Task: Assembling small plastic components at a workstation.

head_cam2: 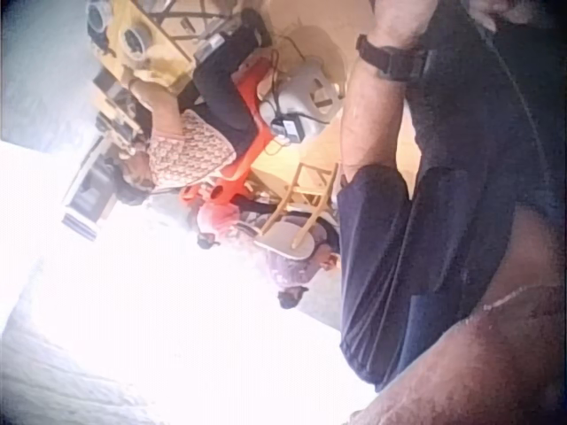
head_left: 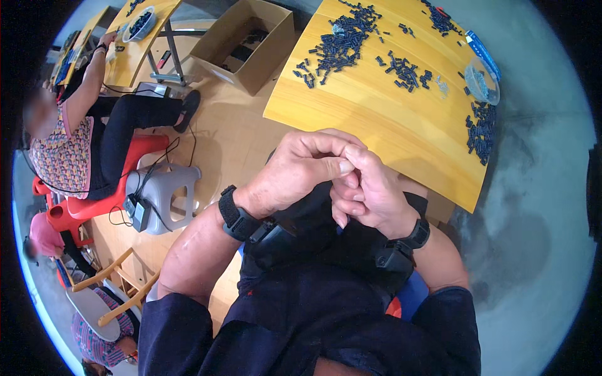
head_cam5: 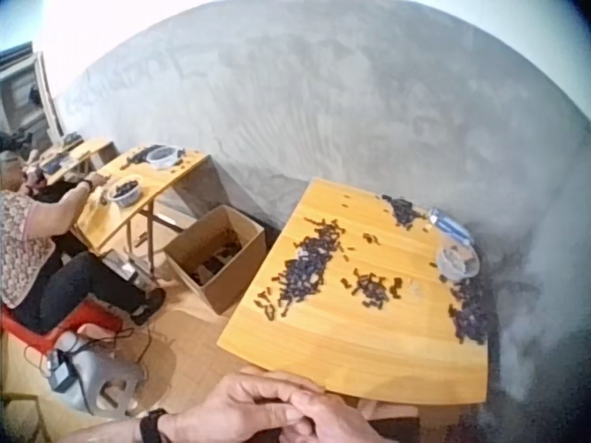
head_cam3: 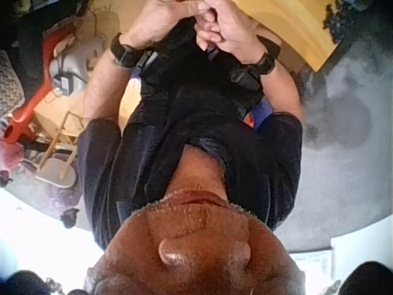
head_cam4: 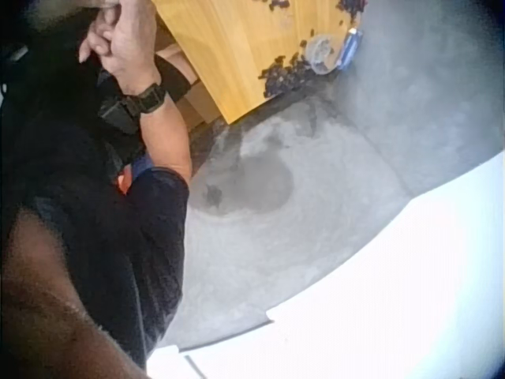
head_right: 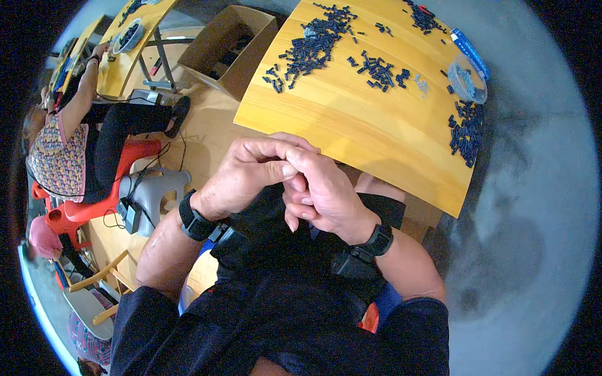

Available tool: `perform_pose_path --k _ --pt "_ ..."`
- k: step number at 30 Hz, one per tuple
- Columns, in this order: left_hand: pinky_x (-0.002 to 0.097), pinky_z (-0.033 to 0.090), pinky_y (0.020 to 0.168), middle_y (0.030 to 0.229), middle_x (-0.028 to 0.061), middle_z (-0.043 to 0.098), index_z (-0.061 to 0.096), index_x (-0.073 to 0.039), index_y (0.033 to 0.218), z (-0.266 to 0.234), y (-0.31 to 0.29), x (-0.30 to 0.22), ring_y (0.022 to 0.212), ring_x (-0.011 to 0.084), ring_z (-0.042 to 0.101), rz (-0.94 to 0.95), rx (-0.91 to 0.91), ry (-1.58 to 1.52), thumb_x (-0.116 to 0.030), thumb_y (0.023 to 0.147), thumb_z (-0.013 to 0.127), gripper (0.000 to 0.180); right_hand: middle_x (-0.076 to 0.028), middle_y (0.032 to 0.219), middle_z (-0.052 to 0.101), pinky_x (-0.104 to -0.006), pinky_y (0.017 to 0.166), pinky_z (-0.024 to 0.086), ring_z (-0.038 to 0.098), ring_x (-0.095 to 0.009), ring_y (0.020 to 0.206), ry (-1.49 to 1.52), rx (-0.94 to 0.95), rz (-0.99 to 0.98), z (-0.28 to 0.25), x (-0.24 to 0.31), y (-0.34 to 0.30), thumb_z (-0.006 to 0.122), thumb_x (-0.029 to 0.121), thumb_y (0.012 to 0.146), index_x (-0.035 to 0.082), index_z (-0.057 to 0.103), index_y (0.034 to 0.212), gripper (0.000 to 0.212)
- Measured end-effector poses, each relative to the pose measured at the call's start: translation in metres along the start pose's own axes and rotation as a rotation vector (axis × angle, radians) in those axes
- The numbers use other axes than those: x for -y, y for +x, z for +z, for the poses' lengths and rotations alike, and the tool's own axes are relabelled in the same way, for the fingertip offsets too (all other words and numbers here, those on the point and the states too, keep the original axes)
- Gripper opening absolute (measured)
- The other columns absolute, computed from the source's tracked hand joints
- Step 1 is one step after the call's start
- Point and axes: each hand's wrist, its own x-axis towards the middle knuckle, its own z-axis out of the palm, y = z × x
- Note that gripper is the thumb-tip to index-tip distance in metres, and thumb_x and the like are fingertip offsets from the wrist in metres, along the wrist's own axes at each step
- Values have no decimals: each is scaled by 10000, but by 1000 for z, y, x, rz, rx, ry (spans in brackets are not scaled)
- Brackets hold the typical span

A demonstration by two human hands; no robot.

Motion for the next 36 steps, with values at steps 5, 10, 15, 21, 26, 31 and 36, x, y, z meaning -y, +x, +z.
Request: perform_pose_path --k 5,10,15,21,26,31,36 --pt "235 492 725 800 45 655 648 34 1009 -2 -1 0 763 91 603 0 -7 17 -7 893 570 145 47 539 334 -304 405 516 377 -74 355 205 38 125 -8 5 1 296 533 974 59 456 1289 592" --pt "257 493 745 842 68 659 658 28 953 0 1 4 789 110 610 -39 -18 23 -18 890 575 114 9 571 443 -318 413 527 464 -105 401 119 29 103 -14 3 0 288 565 962 3 544 1094 631" --pt "275 476 855 914 84 646 628 21 1077 -3 2 14 963 144 605 93 -5 249 17 869 576 214 0 544 445 -293 402 511 467 -109 389 -71 -119 39 -24 -1 -2 433 472 959 9 552 851 491" --pt "276 478 876 1033 87 622 503 16 1245 -15 9 35 968 163 613 4 -140 246 22 853 594 403 -168 591 582 -396 521 482 590 -307 525 -1418 -699 -410 -100 31 -9 620 334 853 -20 567 689 393" --pt "264 483 846 1014 82 619 587 26 1127 -18 10 34 943 166 619 -107 -204 419 -21 843 621 291 -247 720 625 -461 629 492 621 -410 700 -1826 -1023 -287 -172 67 -34 632 372 811 -31 593 746 410" --pt "267 475 832 1014 94 583 642 44 989 -21 9 31 928 156 600 -72 -191 512 -51 828 632 188 -236 761 638 -485 664 490 627 -406 737 -1862 -1199 -132 -183 78 -38 612 385 821 -24 590 812 409" --pt "272 472 819 1007 89 559 642 39 994 -23 9 30 925 157 591 -107 -220 535 -65 827 637 197 -215 770 634 -474 643 486 625 -391 738 -1962 -1193 -261 -168 79 -20 602 286 826 -7 559 786 299"
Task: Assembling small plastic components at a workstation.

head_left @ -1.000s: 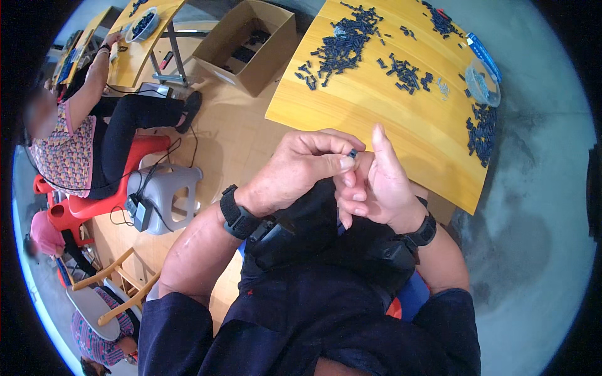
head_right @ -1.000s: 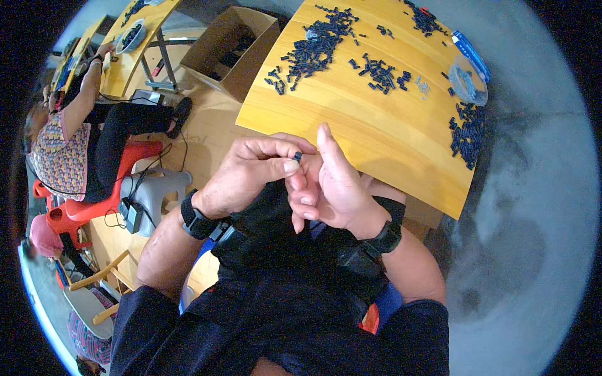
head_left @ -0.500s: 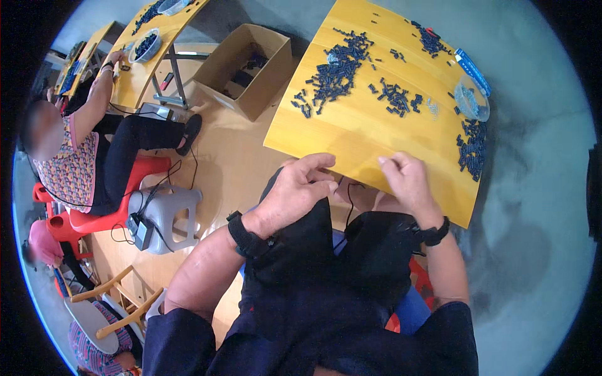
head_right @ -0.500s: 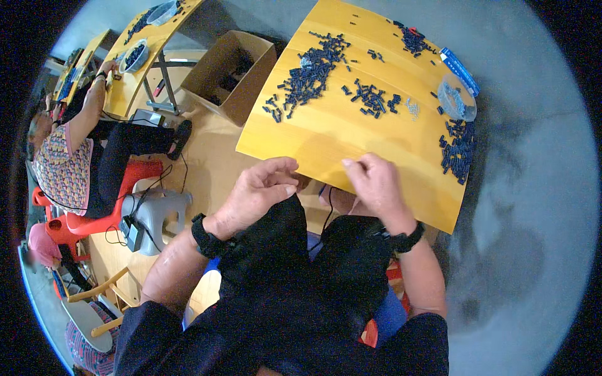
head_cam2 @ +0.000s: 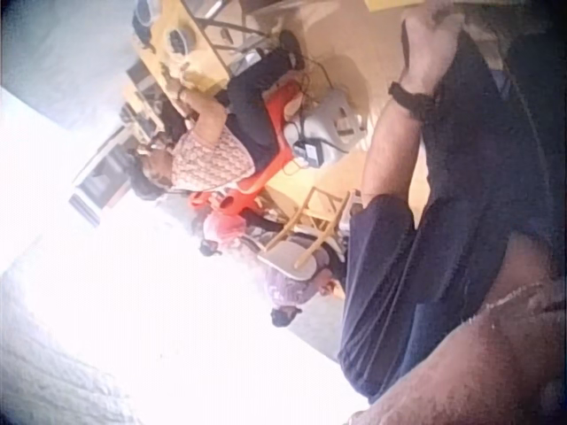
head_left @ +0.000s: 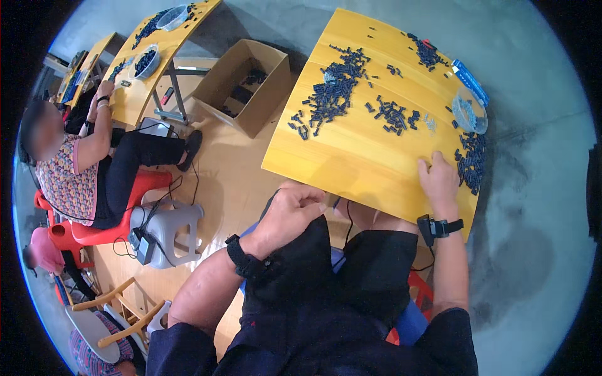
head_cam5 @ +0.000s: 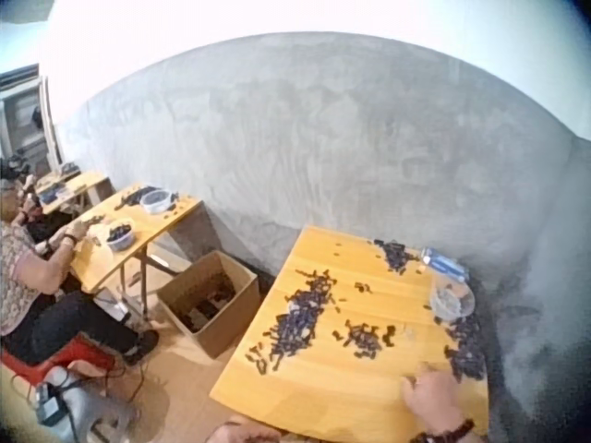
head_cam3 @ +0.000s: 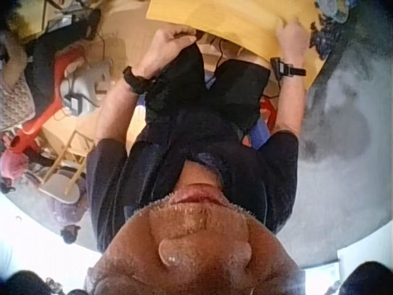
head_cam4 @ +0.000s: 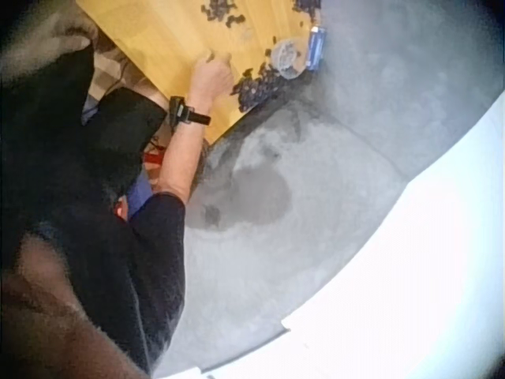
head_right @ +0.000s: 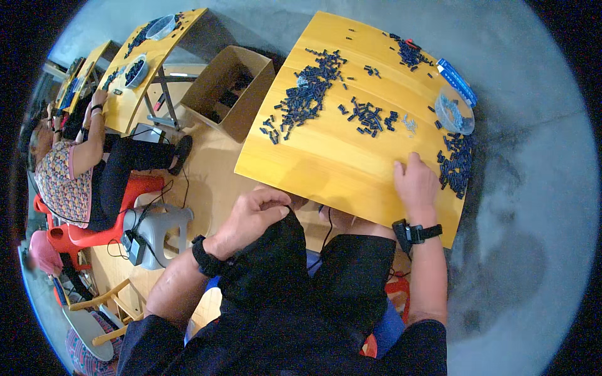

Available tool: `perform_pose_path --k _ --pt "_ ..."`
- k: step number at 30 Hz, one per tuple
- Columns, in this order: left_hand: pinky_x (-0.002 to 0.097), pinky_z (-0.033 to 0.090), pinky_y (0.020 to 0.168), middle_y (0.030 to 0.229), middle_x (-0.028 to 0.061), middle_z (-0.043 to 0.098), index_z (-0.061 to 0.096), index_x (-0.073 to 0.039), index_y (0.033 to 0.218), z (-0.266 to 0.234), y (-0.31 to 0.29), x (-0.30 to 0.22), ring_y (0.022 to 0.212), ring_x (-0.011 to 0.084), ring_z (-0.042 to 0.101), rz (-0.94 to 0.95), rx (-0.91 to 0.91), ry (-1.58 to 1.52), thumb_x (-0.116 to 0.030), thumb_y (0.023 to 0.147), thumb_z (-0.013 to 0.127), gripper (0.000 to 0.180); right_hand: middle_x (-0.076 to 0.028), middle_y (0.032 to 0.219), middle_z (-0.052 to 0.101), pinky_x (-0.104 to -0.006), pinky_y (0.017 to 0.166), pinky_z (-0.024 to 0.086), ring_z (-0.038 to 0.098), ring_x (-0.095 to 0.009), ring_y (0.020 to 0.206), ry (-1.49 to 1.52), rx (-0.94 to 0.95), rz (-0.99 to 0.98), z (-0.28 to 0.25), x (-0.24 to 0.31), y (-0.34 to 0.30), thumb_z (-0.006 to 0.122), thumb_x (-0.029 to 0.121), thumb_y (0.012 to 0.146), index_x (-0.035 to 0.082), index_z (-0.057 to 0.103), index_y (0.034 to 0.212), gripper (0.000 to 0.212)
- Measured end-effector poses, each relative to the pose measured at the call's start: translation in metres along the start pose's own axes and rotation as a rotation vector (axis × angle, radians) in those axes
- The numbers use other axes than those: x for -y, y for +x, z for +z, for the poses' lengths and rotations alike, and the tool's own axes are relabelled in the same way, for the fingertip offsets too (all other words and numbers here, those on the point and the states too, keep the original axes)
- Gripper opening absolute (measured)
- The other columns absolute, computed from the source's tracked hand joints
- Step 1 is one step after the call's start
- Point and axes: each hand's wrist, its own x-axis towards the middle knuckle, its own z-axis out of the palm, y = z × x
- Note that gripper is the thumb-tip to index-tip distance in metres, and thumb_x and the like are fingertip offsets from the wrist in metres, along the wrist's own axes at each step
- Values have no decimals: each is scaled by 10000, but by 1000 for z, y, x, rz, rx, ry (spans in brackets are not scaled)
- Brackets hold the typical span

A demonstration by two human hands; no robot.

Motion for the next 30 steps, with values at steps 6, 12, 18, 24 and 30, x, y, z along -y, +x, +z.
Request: perform_pose_path --k 6,12,18,24,30 --pt "267 469 811 999 75 565 642 37 986 0 2 4 915 150 585 14 -11 20 -63 831 630 185 -194 745 606 -474 639 483 606 -388 708 308 -81 -250 22 38 20 569 174 823 26 564 792 151" --pt "252 468 791 965 58 609 637 31 994 -4 4 17 886 119 581 13 -27 5 -58 836 623 182 -200 758 613 -476 645 482 606 -392 721 368 -17 -264 27 60 35 563 138 826 19 565 775 129" --pt "242 464 770 928 52 625 635 27 999 -3 2 10 856 104 575 11 -32 76 -69 842 620 185 -207 805 642 -472 676 489 621 -383 770 381 39 -233 20 67 54 564 145 831 21 594 846 128" --pt "255 463 758 950 59 598 633 30 1006 -4 2 4 854 116 570 29 -30 76 -83 840 627 200 -191 790 653 -472 704 496 633 -377 768 369 -56 -355 27 76 72 540 151 834 69 643 979 196" --pt "259 462 756 958 64 595 633 30 1011 -5 1 6 848 126 572 33 -34 55 -80 838 632 206 -187 748 648 -472 677 496 635 -370 764 227 88 -377 35 81 86 506 150 847 72 637 938 178"
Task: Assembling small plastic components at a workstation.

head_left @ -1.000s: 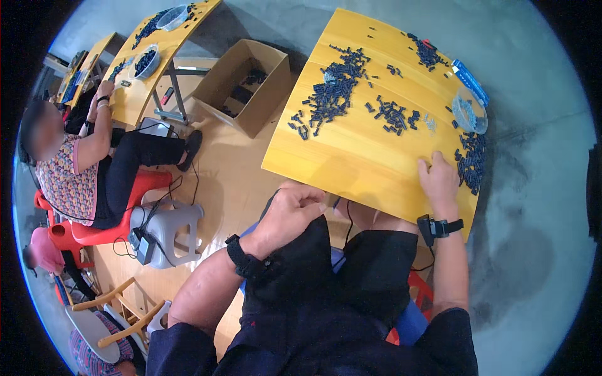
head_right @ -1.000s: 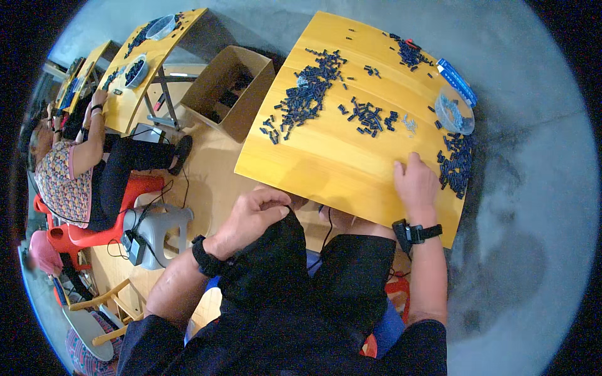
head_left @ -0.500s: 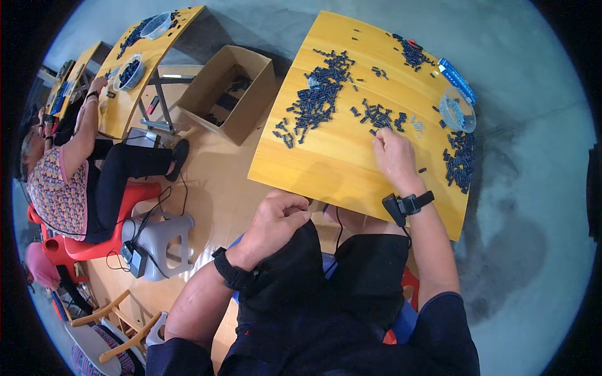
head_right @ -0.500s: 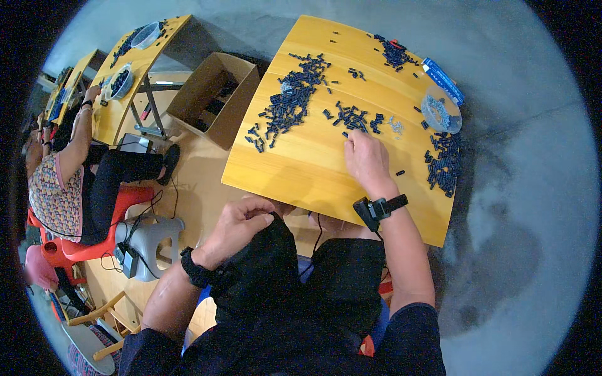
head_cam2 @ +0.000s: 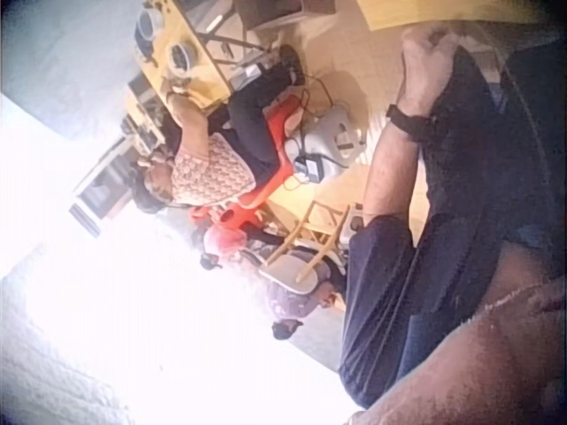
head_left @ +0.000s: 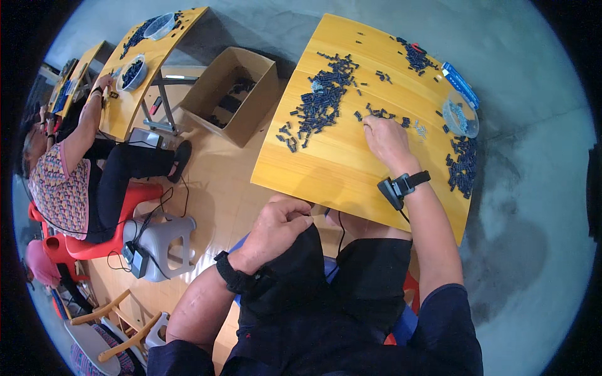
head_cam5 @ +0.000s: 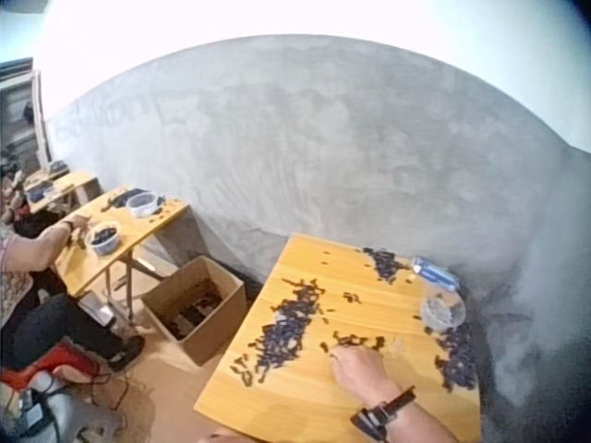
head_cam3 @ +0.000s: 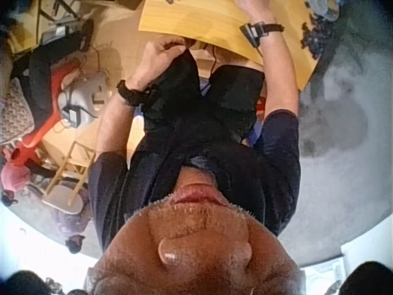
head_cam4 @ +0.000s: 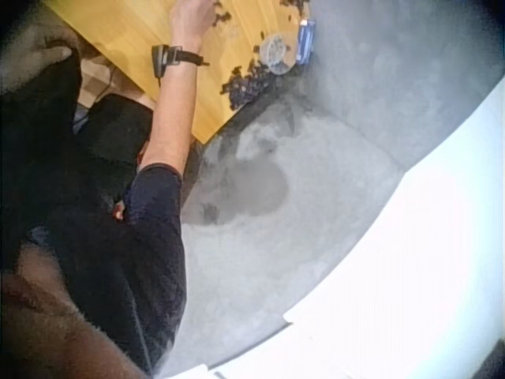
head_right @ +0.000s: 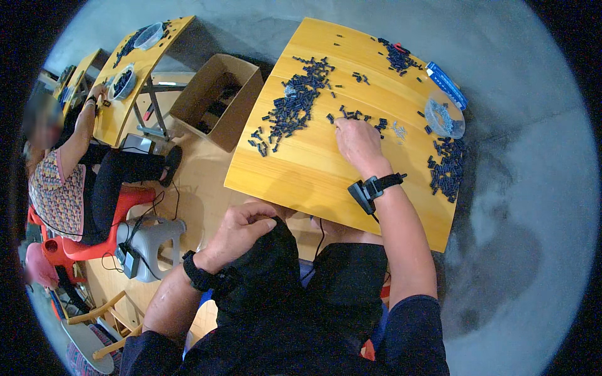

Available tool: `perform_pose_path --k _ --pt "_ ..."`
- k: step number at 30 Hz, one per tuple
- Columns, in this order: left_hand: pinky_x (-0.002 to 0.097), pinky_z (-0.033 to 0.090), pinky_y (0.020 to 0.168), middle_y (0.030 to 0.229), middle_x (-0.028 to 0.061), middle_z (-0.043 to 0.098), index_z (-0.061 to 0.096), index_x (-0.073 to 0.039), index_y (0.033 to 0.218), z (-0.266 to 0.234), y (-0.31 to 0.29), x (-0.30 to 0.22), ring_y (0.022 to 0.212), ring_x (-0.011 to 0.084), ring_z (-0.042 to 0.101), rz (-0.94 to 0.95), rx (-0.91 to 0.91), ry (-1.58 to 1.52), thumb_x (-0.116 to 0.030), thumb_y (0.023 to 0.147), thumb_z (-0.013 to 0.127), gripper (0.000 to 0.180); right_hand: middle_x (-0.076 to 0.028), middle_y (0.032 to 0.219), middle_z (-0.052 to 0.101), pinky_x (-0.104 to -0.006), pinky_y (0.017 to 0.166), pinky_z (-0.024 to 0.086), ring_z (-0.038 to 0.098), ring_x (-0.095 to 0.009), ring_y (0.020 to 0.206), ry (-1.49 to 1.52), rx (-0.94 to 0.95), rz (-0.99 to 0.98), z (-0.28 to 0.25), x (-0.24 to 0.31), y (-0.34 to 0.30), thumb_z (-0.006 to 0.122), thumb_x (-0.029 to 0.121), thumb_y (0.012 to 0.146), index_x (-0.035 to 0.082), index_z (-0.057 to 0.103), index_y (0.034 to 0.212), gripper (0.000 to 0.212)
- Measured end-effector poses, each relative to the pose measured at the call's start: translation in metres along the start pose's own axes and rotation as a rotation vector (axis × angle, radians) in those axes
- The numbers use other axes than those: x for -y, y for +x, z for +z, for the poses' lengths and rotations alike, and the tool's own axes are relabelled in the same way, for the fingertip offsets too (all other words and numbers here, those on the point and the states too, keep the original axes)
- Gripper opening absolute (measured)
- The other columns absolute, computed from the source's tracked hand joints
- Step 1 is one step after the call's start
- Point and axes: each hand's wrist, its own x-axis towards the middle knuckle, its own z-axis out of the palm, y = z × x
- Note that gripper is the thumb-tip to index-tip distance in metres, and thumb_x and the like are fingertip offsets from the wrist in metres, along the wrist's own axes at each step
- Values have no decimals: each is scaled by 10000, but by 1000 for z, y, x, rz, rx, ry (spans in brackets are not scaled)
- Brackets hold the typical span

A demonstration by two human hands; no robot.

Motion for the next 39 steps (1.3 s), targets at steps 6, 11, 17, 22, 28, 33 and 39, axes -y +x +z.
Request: perform_pose_path --k 6,11,17,22,28,33,39 --pt "255 466 769 955 57 630 632 30 1017 2 1 3 874 124 580 3 -14 -52 -59 854 617 186 -142 798 639 -418 583 509 627 -306 629 63 -303 -123 2 5 -8 545 138 870 40 622 941 143" --pt "236 469 774 955 52 657 609 28 1077 7 -1 6 887 108 591 35 -116 -261 -43 889 588 202 -47 791 595 -260 534 503 589 -122 587 1091 -46 233 -13 41 -38 558 107 913 -9 603 980 142" --pt "239 480 743 1029 52 643 580 -7 1152 2 -5 -14 908 109 618 147 -115 -336 -47 906 572 250 -47 801 591 -218 558 502 587 -81 610 1430 83 80 -28 82 -77 526 73 936 -34 590 978 132" --pt "246 487 745 1141 63 608 559 -14 1192 2 -6 -20 921 133 629 145 -41 -418 -43 906 568 287 -21 758 595 -199 522 459 550 -54 580 1296 62 -124 -28 99 -95 545 59 928 -12 610 998 119" --pt "252 494 739 1079 67 623 558 -11 1194 3 -7 -19 912 142 627 208 58 -586 -23 890 586 306 13 704 597 -179 457 405 499 -24 534 1496 223 74 -27 109 -111 570 57 918 19 654 1027 143" --pt "238 499 724 973 66 645 602 17 1122 3 -8 -31 823 120 610 163 109 -731 6 863 611 259 -11 759 647 -178 478 415 513 -23 553 1561 233 -16 -22 110 -116 573 51 915 16 656 1042 156" --pt "231 499 669 876 58 649 635 21 1025 0 -12 -37 715 111 606 -38 41 -673 -21 872 614 160 -72 855 676 -239 624 501 633 -102 742 1412 91 -244 -26 120 -114 572 2 897 -21 635 1041 159"
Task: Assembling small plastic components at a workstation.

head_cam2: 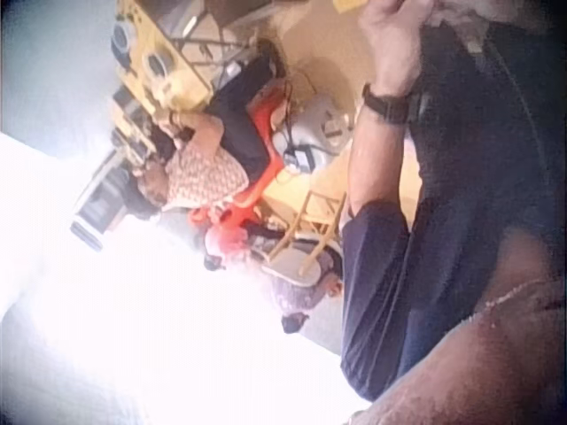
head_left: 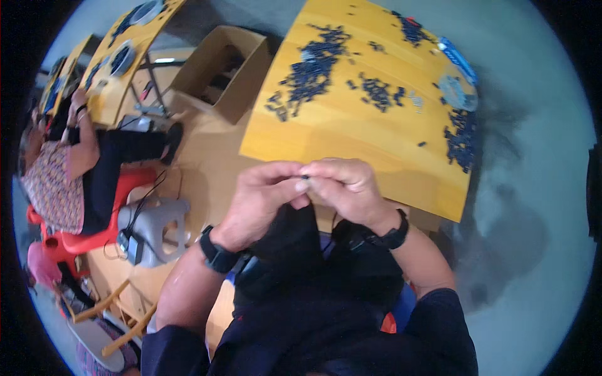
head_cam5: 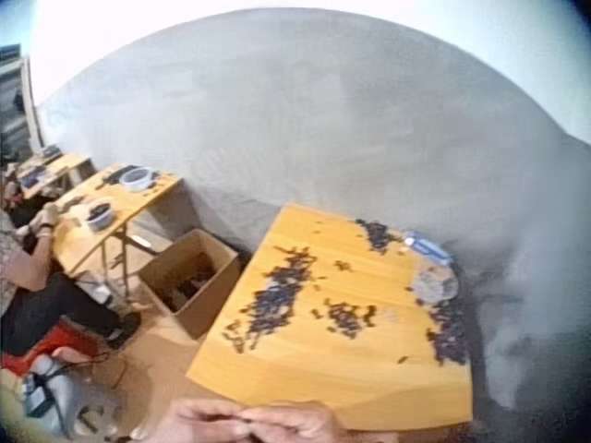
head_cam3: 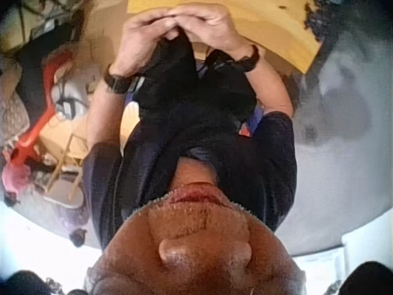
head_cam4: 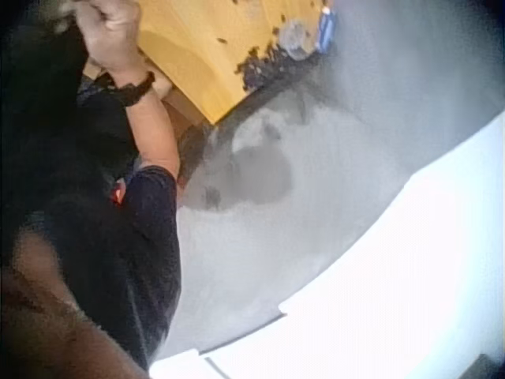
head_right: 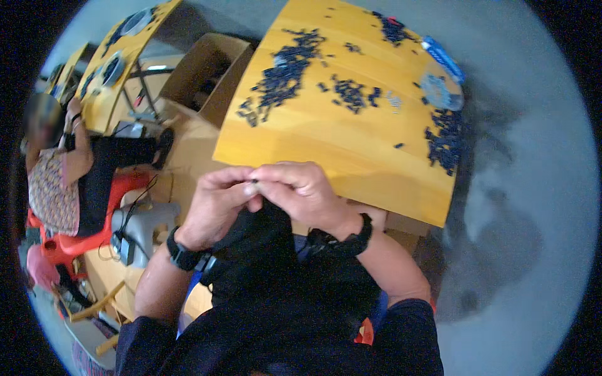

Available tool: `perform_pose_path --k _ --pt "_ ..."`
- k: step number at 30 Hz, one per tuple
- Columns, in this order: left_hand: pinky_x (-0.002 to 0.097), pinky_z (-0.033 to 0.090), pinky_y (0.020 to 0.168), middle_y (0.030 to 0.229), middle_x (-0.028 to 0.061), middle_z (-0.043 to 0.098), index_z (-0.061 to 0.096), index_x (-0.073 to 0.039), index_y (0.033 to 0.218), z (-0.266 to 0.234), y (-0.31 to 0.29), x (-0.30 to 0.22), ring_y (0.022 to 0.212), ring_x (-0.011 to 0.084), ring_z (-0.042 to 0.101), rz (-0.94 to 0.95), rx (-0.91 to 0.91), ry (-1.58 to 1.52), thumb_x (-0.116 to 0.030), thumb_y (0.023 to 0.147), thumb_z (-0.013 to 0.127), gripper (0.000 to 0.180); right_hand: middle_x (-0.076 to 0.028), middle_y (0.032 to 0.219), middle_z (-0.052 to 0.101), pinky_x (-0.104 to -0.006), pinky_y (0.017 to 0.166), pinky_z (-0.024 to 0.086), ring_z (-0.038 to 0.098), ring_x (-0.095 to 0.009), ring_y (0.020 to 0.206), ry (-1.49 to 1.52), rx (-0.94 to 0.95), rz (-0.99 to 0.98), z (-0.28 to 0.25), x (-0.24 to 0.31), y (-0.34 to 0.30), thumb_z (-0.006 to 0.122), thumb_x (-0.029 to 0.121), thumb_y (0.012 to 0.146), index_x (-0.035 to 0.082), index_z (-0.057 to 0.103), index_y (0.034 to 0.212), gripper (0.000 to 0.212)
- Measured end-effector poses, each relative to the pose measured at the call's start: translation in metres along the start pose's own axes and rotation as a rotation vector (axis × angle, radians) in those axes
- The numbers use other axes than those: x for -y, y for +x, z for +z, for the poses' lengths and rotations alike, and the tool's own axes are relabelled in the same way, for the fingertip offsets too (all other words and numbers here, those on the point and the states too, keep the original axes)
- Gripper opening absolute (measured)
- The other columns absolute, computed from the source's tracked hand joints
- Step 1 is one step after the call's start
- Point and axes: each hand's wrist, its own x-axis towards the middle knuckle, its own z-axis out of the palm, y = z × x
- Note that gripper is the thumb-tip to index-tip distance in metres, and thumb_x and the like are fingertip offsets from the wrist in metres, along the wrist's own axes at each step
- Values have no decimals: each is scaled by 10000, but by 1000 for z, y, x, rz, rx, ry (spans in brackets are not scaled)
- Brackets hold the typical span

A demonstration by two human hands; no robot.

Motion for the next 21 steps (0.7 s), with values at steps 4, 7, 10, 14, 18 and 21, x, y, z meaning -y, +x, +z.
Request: perform_pose_path --k 4,7,10,14,18,21 --pt "229 504 652 842 54 655 636 10 1002 -5 0 4 693 112 616 -42 2 -18 -64 903 590 132 -51 816 669 -219 600 473 604 -85 683 -65 3 117 -9 9 -3 607 50 883 -8 638 1012 145" --pt "236 512 653 850 65 659 622 1 1009 -3 1 5 693 119 625 -69 50 11 -81 927 558 133 -44 785 660 -239 588 462 585 -98 649 -330 -203 212 -38 8 1 615 88 868 -4 644 968 138" --pt "232 504 639 841 60 653 608 -5 991 -1 0 2 675 114 612 -72 87 80 -95 939 532 128 -116 729 640 -304 608 475 608 -192 644 -683 -391 155 -99 -20 6 599 93 829 -5 643 874 117" --pt "228 497 620 836 61 646 611 -5 988 -3 1 5 656 114 601 -43 102 134 -104 930 549 130 -203 735 617 -367 643 486 617 -340 699 -1007 -457 214 -180 -27 -1 569 79 802 3 626 799 94" --pt "234 508 627 849 69 649 613 -3 1017 -1 2 6 663 122 611 -51 98 150 -88 923 557 138 -217 792 623 -426 666 479 607 -388 759 -1258 -503 343 -223 -18 -7 556 82 807 5 619 824 101" --pt "250 532 652 874 84 656 612 -5 1038 0 2 5 697 143 638 -72 107 201 -72 920 556 147 -213 810 625 -435 675 479 609 -384 779 -1299 -469 313 -237 -21 -7 567 92 809 14 628 864 114"
